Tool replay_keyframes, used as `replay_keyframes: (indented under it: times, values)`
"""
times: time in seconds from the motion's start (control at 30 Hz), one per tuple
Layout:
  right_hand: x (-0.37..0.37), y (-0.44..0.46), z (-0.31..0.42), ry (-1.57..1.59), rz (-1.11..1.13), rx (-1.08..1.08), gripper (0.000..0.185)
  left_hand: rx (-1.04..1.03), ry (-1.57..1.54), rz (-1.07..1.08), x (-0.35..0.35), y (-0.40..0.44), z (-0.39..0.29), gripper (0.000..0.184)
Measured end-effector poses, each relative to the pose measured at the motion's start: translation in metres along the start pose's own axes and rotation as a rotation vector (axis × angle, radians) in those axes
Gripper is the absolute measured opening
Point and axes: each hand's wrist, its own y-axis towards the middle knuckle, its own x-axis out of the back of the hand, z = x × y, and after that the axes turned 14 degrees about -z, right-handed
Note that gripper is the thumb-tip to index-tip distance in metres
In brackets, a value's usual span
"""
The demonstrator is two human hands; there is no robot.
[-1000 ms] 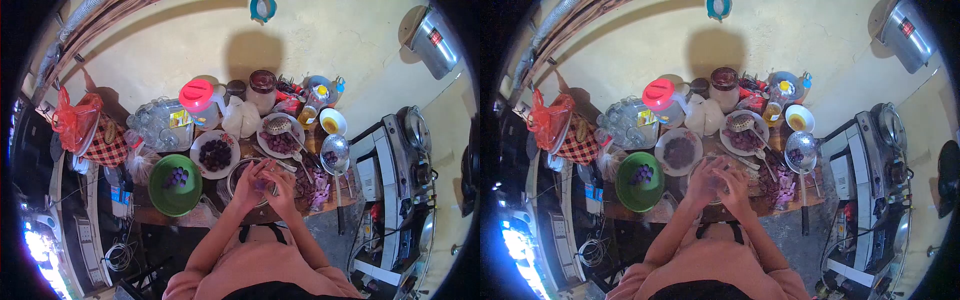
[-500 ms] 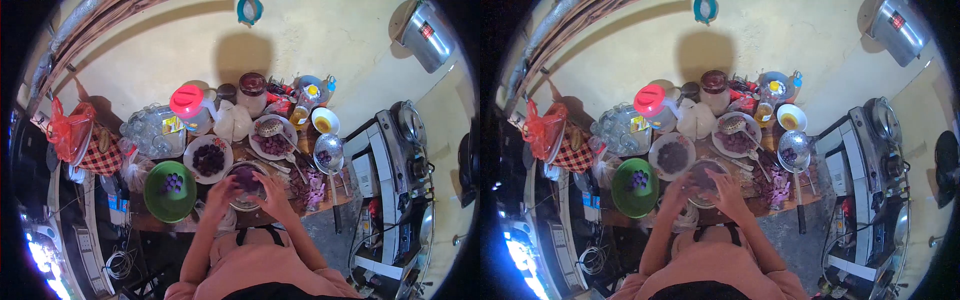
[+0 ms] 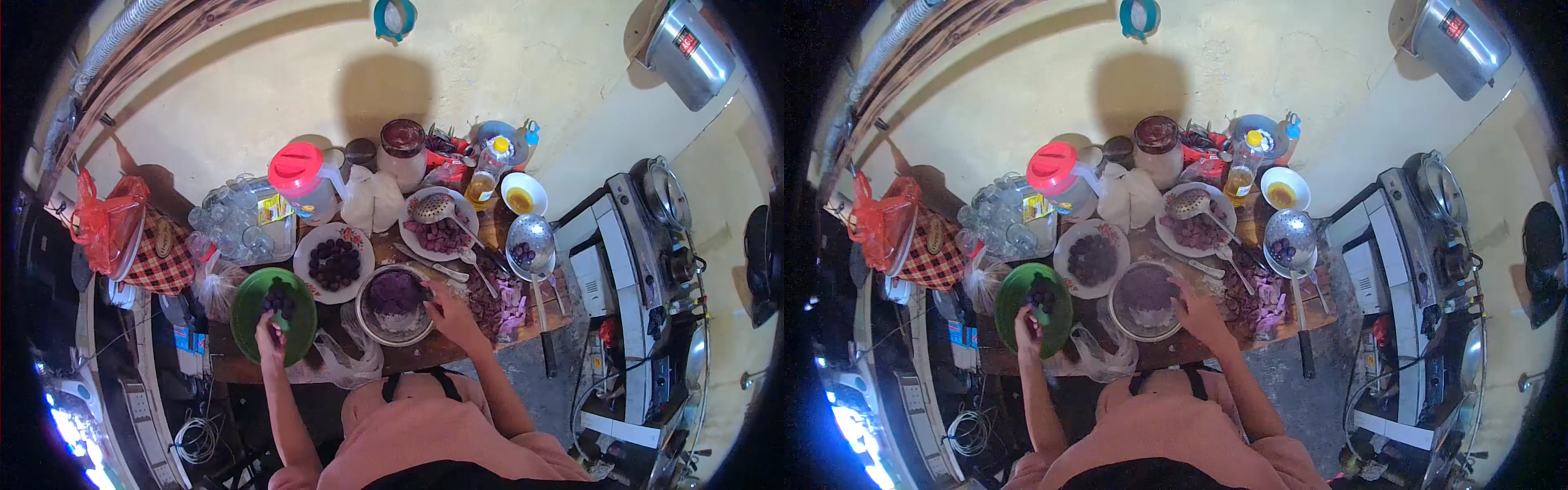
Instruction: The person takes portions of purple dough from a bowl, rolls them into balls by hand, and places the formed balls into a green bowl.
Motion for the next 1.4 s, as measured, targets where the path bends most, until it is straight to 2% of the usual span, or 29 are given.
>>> replay_keyframes:
  times: [0.07,0.17,0.23,0.27,0.37,0.47,0.53,0.57,0.67,0.77,0.87,0.97,1.07,1.2,1.3,1.4]
  values:
    - [0.006,0.003,0.004,-0.042,0.035,-0.024,0.039,0.111,-0.219,0.121,-0.004,0.002,0.001,0.039]
    - [0.008,0.004,-0.002,-0.073,0.028,0.003,0.039,0.262,-0.379,0.536,0.017,0.030,0.006,0.041]
    - [0.004,0.004,-0.018,-0.027,-0.001,0.019,0.038,0.318,-0.409,0.473,0.021,0.049,0.013,0.046]
    - [0.005,0.003,-0.022,-0.151,0.046,-0.048,0.036,0.347,-0.423,0.444,0.022,0.057,0.018,0.048]
    - [0.008,0.022,-0.009,-0.107,0.172,-0.212,0.036,-0.027,-0.105,-0.014,0.015,0.064,0.032,0.046]
    - [-0.024,0.030,-0.040,-0.115,0.104,0.028,0.034,-0.494,0.424,-0.088,0.025,0.071,0.043,0.030]
    - [-0.035,0.043,-0.026,-0.170,0.151,0.072,0.036,-0.717,0.577,-0.128,0.023,0.076,0.047,0.024]
    - [-0.041,0.050,-0.019,-0.198,0.176,0.096,0.037,-0.827,0.653,-0.150,0.024,0.078,0.048,0.027]
    - [-0.062,0.065,-0.010,-0.462,0.285,0.237,0.047,-0.846,0.643,-0.079,0.037,0.065,0.037,0.029]
    - [-0.077,0.074,-0.010,-0.650,0.372,0.535,0.062,-0.855,0.323,-0.004,0.060,0.077,0.033,0.028]
    - [-0.087,0.082,-0.029,-0.681,0.416,0.776,0.069,-0.664,0.159,-0.123,0.066,0.028,-0.004,0.025]
    - [-0.086,0.089,-0.030,-0.677,0.585,0.901,0.072,-0.633,0.028,-0.134,0.090,0.031,-0.013,0.023]
    - [-0.081,0.093,-0.021,-0.588,0.613,0.897,0.066,-0.595,0.089,-0.230,0.093,0.001,-0.030,0.022]
    - [-0.086,0.092,-0.037,-0.552,0.687,0.882,0.056,-0.649,-0.001,-0.218,0.102,0.015,-0.017,0.021]
    - [-0.089,0.088,-0.054,-0.390,0.615,0.905,0.048,-0.671,-0.058,-0.194,0.103,0.018,-0.013,0.020]
    - [-0.090,0.085,-0.057,-0.445,0.648,0.869,0.046,-0.679,-0.078,-0.205,0.103,0.017,-0.017,0.021]
